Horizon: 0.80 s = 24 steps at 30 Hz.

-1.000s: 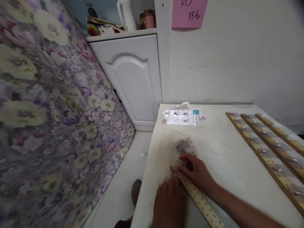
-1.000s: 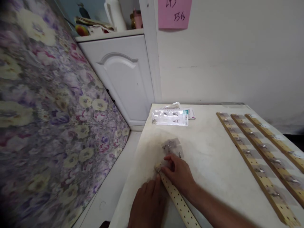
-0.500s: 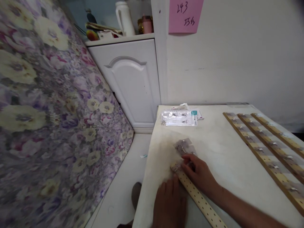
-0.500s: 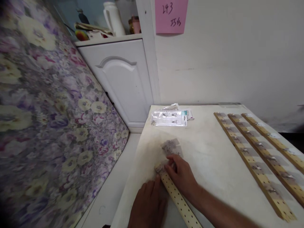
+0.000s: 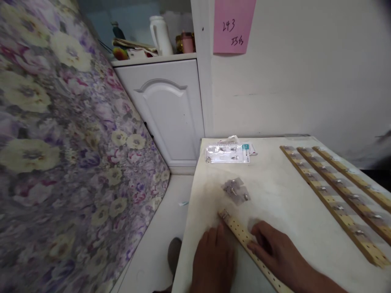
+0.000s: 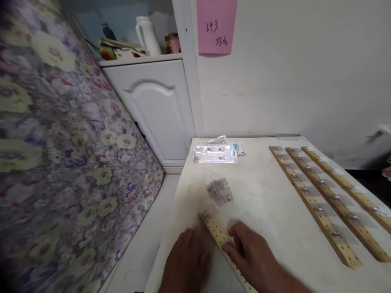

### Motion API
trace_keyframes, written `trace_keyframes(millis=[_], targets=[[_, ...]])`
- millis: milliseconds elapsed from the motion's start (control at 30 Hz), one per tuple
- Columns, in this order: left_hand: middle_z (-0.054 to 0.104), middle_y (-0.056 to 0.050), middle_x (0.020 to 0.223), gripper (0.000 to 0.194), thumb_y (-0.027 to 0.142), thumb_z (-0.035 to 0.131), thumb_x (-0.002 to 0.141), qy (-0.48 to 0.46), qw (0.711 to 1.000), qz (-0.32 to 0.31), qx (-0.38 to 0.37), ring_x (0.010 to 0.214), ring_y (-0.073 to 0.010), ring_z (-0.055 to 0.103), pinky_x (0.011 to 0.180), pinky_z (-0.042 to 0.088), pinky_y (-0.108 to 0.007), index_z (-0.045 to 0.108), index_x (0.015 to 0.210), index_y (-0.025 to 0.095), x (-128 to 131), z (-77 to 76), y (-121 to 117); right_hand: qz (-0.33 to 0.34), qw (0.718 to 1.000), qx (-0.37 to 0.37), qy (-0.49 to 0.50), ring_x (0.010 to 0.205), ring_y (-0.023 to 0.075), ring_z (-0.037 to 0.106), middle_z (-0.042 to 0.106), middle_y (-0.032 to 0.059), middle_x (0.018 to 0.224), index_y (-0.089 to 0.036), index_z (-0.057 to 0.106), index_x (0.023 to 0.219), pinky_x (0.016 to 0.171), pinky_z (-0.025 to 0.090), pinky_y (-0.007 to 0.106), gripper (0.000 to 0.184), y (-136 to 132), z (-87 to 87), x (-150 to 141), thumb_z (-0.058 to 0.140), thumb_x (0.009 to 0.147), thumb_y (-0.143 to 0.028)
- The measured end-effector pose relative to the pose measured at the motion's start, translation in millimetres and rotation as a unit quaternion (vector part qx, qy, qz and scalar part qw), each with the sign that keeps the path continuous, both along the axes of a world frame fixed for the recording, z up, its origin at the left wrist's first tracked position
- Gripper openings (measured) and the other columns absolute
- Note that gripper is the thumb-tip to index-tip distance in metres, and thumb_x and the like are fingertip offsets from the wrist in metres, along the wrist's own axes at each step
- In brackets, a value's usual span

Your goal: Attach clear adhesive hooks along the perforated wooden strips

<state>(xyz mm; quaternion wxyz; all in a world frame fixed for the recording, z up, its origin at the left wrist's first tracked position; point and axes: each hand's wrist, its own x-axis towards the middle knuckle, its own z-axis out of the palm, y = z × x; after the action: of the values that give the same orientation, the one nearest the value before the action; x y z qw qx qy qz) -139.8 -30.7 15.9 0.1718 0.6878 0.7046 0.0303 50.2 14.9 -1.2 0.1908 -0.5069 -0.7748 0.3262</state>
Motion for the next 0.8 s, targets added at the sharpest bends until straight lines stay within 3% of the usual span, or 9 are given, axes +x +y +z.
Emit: trace_keyframes(millis=[100, 267, 500, 800], targets=[[0.052, -0.016, 0.126, 0.052, 0.024, 0.039, 0.085, 0.003, 1.0, 0.014, 0.0, 0.112, -0.0289, 0.048, 0.098, 0.038, -0.044, 0.041, 0.135, 0.009, -4, 6.6, -2, 0.012, 0.999, 0.011, -0.036, 0.058, 0.0163, 0.056, 0.061, -0.0012, 0.067, -0.025, 0.053, 0.095, 0.056, 0.043, 0.028, 0.024, -24, -8.3, 22, 0.058, 0.079, -0.042], [0.052, -0.013, 0.128, 0.049, 0.026, 0.039, 0.086, 0.004, 1.0, 0.022, 0.009, 0.114, -0.026, 0.047, 0.098, 0.037, -0.038, 0.043, 0.133, 0.012, -6, 6.6, -2, 0.011, 0.996, 0.043, -0.075, 0.072, 0.023, 0.065, 0.065, 0.0055, 0.099, -0.03, 0.055, 0.1, 0.063, 0.05, 0.035, 0.031, -50, -14.6, 39, 0.064, 0.073, -0.04], [0.052, -0.012, 0.124, 0.048, 0.025, 0.039, 0.087, -0.008, 0.999, 0.014, 0.045, 0.109, -0.0248, 0.048, 0.093, 0.038, -0.036, 0.043, 0.132, 0.013, -8, 6.9, -6, -0.008, 0.989, 0.076, -0.125, 0.068, 0.0212, 0.065, 0.064, 0.0031, 0.086, -0.026, 0.053, 0.086, 0.059, 0.051, 0.032, 0.014, -57, -8.6, 26, 0.058, 0.072, -0.028], [0.051, -0.011, 0.124, 0.047, 0.022, 0.039, 0.087, -0.026, 0.998, -0.004, 0.055, 0.109, -0.0235, 0.047, 0.094, 0.035, -0.035, 0.041, 0.133, 0.014, -14, 6.1, -10, -0.03, 0.983, 0.14, -0.115, 0.055, 0.0164, 0.061, 0.062, -0.0008, 0.074, -0.024, 0.048, 0.079, 0.049, 0.039, 0.026, 0.011, -50, 4.0, -14, 0.056, 0.073, -0.027]])
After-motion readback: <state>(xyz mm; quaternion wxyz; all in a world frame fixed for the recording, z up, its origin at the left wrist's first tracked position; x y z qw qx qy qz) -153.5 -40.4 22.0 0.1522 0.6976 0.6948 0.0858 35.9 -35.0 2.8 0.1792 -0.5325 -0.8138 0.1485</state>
